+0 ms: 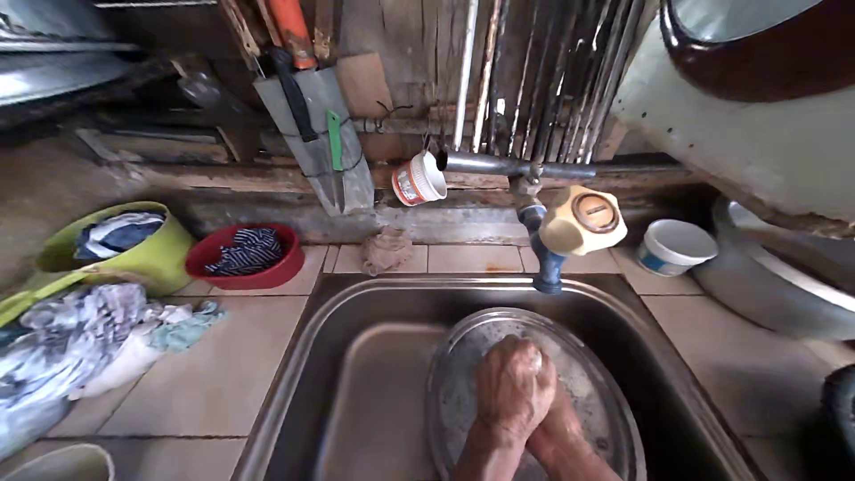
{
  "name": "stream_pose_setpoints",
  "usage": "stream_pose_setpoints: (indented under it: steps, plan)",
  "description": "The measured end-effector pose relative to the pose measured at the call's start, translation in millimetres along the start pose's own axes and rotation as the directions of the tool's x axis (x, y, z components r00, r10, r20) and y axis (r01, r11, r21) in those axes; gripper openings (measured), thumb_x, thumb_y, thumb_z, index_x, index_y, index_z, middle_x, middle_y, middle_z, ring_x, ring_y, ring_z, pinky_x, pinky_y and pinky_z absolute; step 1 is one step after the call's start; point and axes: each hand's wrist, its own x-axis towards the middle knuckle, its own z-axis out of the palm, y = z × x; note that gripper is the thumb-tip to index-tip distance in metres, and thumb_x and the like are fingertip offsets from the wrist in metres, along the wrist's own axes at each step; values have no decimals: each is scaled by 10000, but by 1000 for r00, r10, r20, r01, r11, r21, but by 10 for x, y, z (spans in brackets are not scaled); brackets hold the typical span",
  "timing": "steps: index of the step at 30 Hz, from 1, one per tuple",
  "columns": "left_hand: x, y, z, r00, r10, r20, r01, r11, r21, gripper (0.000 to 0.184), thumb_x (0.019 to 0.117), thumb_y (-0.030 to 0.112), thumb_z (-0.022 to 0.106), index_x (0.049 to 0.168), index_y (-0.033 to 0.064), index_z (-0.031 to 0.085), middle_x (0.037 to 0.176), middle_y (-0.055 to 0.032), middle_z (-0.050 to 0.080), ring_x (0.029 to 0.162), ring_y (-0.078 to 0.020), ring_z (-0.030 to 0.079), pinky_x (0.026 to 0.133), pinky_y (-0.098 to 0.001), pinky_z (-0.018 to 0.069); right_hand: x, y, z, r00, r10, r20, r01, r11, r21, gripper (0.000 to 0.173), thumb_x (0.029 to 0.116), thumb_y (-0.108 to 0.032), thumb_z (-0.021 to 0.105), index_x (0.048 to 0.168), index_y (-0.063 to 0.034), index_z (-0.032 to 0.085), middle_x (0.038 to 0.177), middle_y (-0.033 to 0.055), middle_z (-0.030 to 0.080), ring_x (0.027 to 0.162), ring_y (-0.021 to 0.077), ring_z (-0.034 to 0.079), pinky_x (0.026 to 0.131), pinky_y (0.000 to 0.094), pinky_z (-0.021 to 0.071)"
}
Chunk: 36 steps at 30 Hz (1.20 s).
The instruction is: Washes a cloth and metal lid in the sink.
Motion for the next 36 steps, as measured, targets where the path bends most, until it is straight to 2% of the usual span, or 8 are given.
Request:
stream_pose_setpoints:
  steps: [5, 10, 14, 17, 21, 26, 31, 36]
  plan:
    - [11, -49, -99, 955, -26, 296, 90, 975, -204, 320, 932, 304, 587, 855, 16, 704, 866, -139, 694, 838, -277, 688, 743, -473, 539, 15, 33, -113, 999, -33, -43, 29, 994, -102, 387, 1124, -239, 227, 1124, -60, 570, 858, 26, 657, 791, 95, 658, 703, 285, 569]
    - [-54, -433, -146, 961, 17, 277, 145, 821, -552, 730, 760, 322, 865, 1363, 32, 571, 1370, -196, 565, 1276, -279, 550, 1082, -438, 476, 156, -244, -148, 997, 22, 72, -3, 969, -246, 540, 1090, -517, 274, 1325, -97, 519, 1052, 92, 698, 924, 192, 698, 783, 395, 604]
    - [470, -631, -585, 955, -218, 203, 295, 586, -755, 587, 841, 148, 808, 1353, 74, 529, 1099, -117, 725, 950, -217, 732, 839, -429, 632, 209, -671, -211, 917, 169, 361, 55, 844, -533, 987, 850, -775, 584, 1605, -244, 236, 1452, 133, 557, 1185, 367, 646, 826, 554, 605]
    - [1021, -779, -975, 975, -207, -76, 134, 828, -544, 666, 875, 248, 810, 1423, 94, 466, 1309, -124, 619, 1111, -235, 665, 911, -464, 591, 474, -761, -507, 884, 55, 465, 430, 299, -852, 499, 1051, -369, 490, 1449, -71, 535, 1385, 82, 635, 1255, 210, 619, 1024, 386, 530]
    - [1502, -1295, -1001, 984, 159, -79, -126, 940, 318, 319, 987, 239, 685, 1265, 83, 689, 1490, -216, 513, 1390, -456, 454, 1097, -667, 378, 618, -381, -808, 953, 86, 291, 298, -446, -844, 541, 1003, -233, 603, 1531, -211, 490, 1601, 231, 369, 1477, 504, 302, 1109, 729, 314]
    - [1534, -1158, -949, 986, -26, 164, -80, 792, 606, 405, 1028, 298, 608, 1416, 181, 611, 1619, -82, 414, 1535, -445, 224, 1161, -750, 119, 236, -28, -801, 902, 349, 256, 399, -442, -803, 512, 1024, -103, 520, 1488, 95, 435, 1598, 299, 336, 1511, 500, 235, 1217, 658, 163]
    - [829, -771, -248, 919, 306, 250, -380, 859, 344, 212, 929, 81, 680, 1131, 90, 745, 1252, -156, 659, 1214, -343, 612, 1015, -488, 529, 599, -171, -927, 910, 375, 175, 342, -443, -829, 415, 1003, -256, 609, 1380, -83, 622, 1338, 254, 626, 1260, 462, 575, 1059, 651, 428]
    - [254, -604, 409, 613, -50, 789, -209, 952, 223, 739, 867, 85, 721, 1537, 278, 475, 1667, -124, 302, 1529, -431, 237, 1193, -703, 164, 575, -316, -778, 967, 246, -63, 42, -399, -916, 527, 1013, -185, 591, 1465, 59, 473, 1500, 294, 471, 1415, 437, 436, 1179, 561, 332]
